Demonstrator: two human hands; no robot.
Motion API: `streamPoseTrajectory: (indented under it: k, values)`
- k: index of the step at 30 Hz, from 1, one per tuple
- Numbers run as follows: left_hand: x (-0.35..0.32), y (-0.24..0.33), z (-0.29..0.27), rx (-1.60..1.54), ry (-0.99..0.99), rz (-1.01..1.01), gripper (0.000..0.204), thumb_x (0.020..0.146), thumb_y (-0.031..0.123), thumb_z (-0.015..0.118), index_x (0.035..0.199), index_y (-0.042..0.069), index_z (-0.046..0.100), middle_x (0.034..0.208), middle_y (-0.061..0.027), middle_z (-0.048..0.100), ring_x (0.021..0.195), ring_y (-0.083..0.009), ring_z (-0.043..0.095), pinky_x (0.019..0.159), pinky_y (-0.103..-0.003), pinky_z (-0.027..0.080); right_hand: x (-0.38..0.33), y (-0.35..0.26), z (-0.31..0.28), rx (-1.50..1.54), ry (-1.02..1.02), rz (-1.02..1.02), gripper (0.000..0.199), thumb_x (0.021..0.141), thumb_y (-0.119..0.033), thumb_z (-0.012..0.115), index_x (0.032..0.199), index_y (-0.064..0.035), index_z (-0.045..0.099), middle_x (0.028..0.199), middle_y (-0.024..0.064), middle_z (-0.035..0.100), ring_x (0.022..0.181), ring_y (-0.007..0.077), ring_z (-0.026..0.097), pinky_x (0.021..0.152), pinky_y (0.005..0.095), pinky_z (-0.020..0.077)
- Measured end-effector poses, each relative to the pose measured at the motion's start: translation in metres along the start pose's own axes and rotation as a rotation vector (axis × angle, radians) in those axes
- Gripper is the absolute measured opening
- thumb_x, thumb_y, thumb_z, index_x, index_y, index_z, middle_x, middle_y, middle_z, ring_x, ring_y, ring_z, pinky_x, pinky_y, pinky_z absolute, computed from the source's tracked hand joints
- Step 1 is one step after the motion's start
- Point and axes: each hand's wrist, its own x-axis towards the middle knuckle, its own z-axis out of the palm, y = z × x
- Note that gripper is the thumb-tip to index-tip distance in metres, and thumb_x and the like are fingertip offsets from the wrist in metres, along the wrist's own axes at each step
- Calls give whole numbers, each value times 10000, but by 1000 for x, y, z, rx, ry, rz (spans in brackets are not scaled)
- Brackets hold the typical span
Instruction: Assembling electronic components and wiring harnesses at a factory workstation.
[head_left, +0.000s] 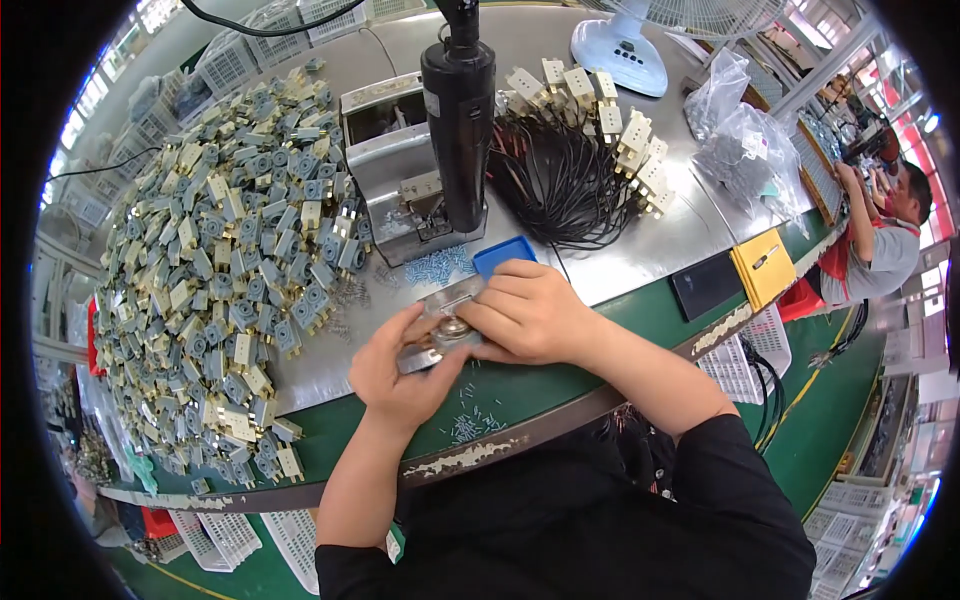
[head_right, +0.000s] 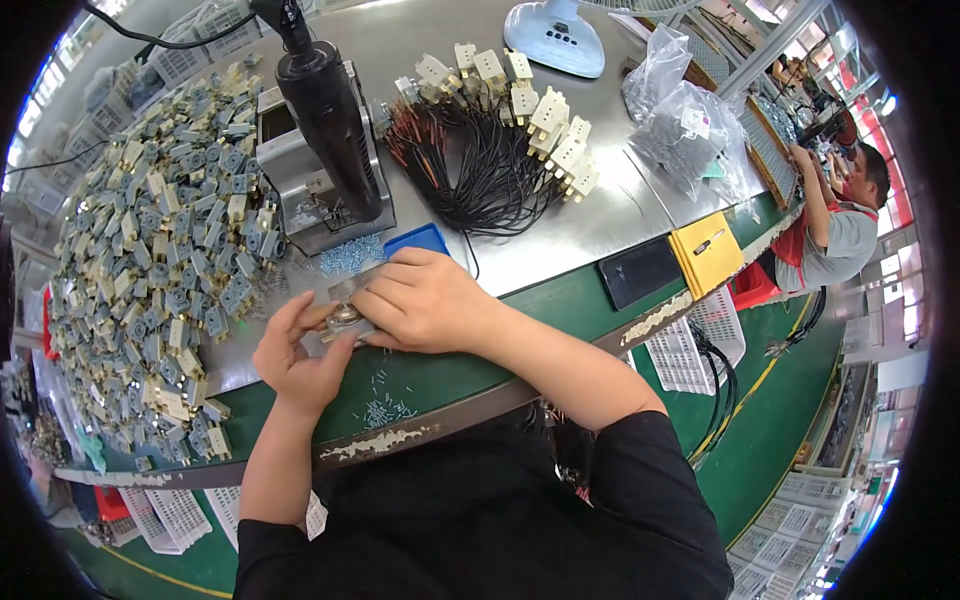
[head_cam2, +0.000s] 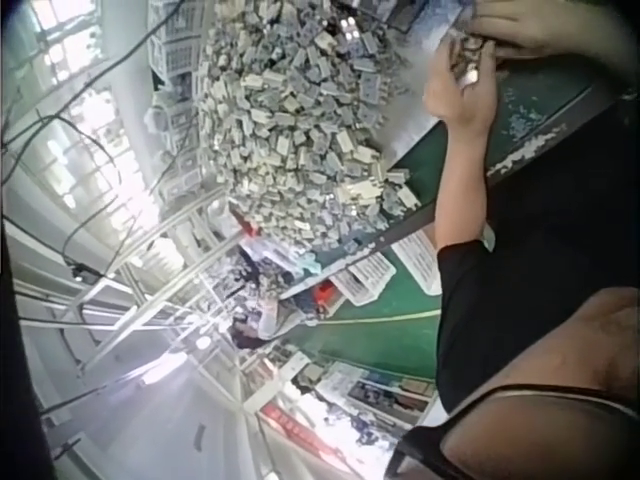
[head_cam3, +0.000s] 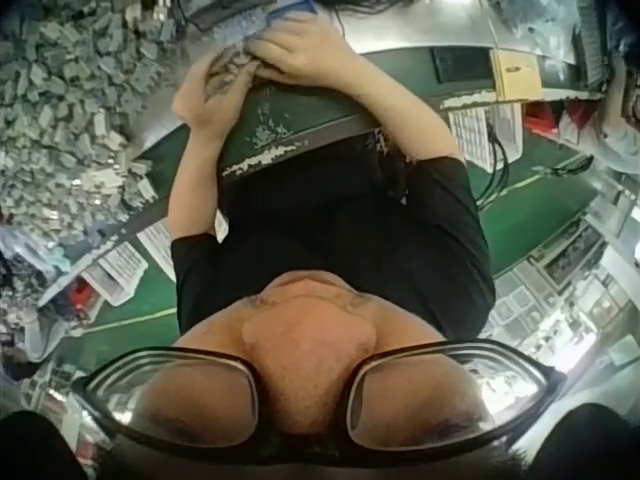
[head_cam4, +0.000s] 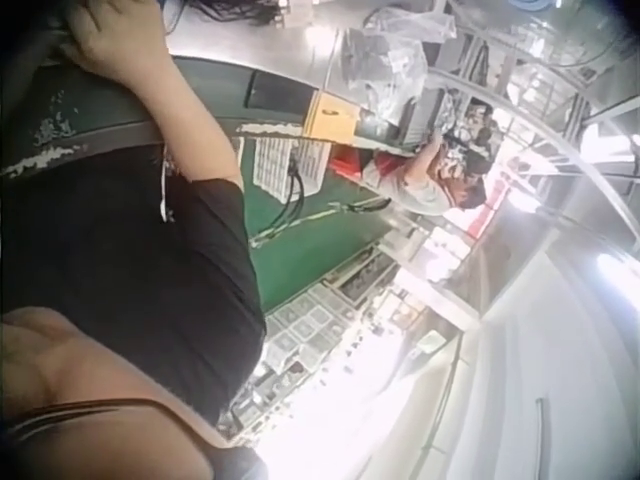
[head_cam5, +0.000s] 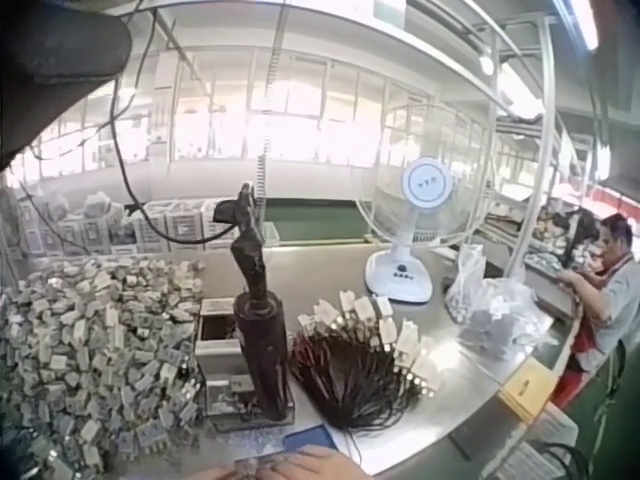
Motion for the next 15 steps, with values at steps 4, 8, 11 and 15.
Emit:
streamPoseTrajectory:
  k: [4,8,11,15]
  values:
    - [9,-7,-5,-74,15,307,503,856,360,799,1133,-36,659,855,-128,755,702,-255,726,645,-331,567,-3,31,-23,232,690,187,206,1001,-222,568,1031,-22,609,853,139,669,741,329,627,688,378,502]
    - [9,-16,-11,-90,-109,283,441,896,328,738,1072,-71,668,793,-129,712,707,-258,722,656,-326,546,-11,96,-76,124,953,872,467,1119,-351,393,1063,47,630,902,126,706,866,184,666,858,327,502]
    - [11,-15,-7,-112,-99,269,332,899,277,731,984,-42,693,742,-112,699,646,-235,691,619,-311,532,-36,151,-86,-198,629,1053,498,1073,-413,494,1126,56,655,955,172,718,890,281,674,911,368,490]
    - [12,-14,-3,-119,-107,275,265,885,228,738,958,-24,705,700,-96,685,625,-222,678,590,-306,521,-55,181,-81,-1013,444,873,552,990,-496,596,1123,36,659,1172,233,647,1102,407,587,984,457,432]
